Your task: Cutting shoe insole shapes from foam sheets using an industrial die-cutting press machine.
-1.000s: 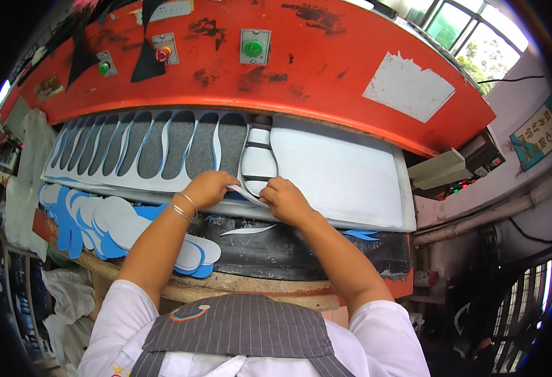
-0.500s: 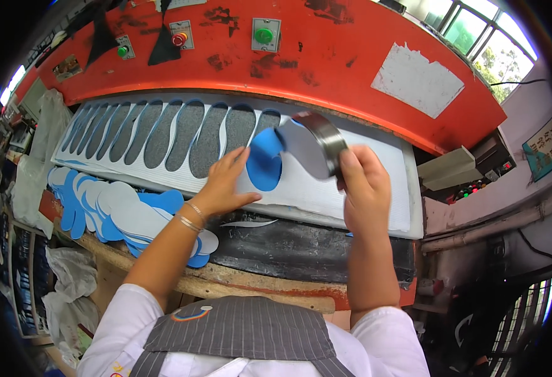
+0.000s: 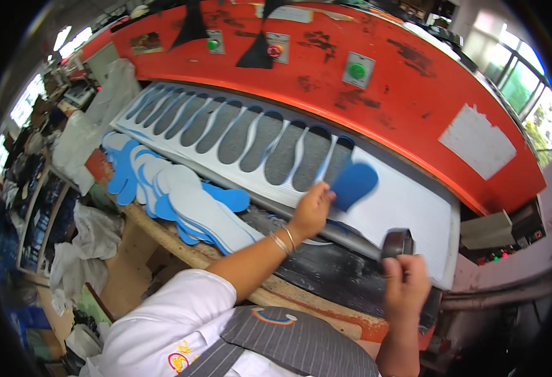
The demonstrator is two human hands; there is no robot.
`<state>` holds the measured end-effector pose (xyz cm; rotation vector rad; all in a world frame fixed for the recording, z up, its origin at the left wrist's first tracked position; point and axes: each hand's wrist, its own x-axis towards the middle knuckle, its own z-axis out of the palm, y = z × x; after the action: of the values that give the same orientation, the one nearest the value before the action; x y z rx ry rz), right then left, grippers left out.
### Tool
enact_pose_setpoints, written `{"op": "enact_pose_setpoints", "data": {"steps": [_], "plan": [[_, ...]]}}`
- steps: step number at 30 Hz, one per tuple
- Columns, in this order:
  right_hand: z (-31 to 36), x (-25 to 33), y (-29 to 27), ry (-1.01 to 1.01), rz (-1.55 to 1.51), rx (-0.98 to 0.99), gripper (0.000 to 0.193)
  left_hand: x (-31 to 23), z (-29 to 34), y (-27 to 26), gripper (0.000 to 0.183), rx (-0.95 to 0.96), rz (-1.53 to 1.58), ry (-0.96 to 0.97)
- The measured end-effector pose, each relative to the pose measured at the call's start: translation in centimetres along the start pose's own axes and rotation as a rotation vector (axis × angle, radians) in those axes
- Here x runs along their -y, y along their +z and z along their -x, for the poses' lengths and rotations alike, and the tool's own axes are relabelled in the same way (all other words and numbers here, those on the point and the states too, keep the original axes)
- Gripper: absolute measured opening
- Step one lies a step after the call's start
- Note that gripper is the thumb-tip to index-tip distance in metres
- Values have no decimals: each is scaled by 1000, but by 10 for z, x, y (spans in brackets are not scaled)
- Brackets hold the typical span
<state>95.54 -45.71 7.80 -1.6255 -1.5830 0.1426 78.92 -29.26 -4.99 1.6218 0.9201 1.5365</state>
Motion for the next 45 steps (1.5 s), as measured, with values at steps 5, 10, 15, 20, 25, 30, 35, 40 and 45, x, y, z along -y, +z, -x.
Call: {"op": "enact_pose_setpoints", "data": {"steps": [5,10,15,20,25,30,35,40,45], "plan": [[13,-49,95,-309,374,432,19,-50,12,-24,27,-30,444,-46],[-23,-106,68,-249,271,747,33,-92,-13,-68,27,168,12,69],[-81,-142,8,-731,559,640,75,-64,-20,-105,29,457,-614,33],[-94,-212,-1,-645,625,788,85,-45,-2,-57,45,297,-289,4],[-19,-127,21,-151,-40,617,83,-34,48,-30,107,357,-106,-125],[-5,-28,85,-106,-294,797,80,-65,43,-80,76,349,763,-591],[-35,11,83,64,-101,1195,75,-68,26,-91,54,471,572,-573],[-41,-20,95,417,-892,1131,80,-56,2,-124,47,234,500,-715],[-103,-62,83,531,-36,817,71,-6,-34,-225,58,-221,-837,-68]]}}
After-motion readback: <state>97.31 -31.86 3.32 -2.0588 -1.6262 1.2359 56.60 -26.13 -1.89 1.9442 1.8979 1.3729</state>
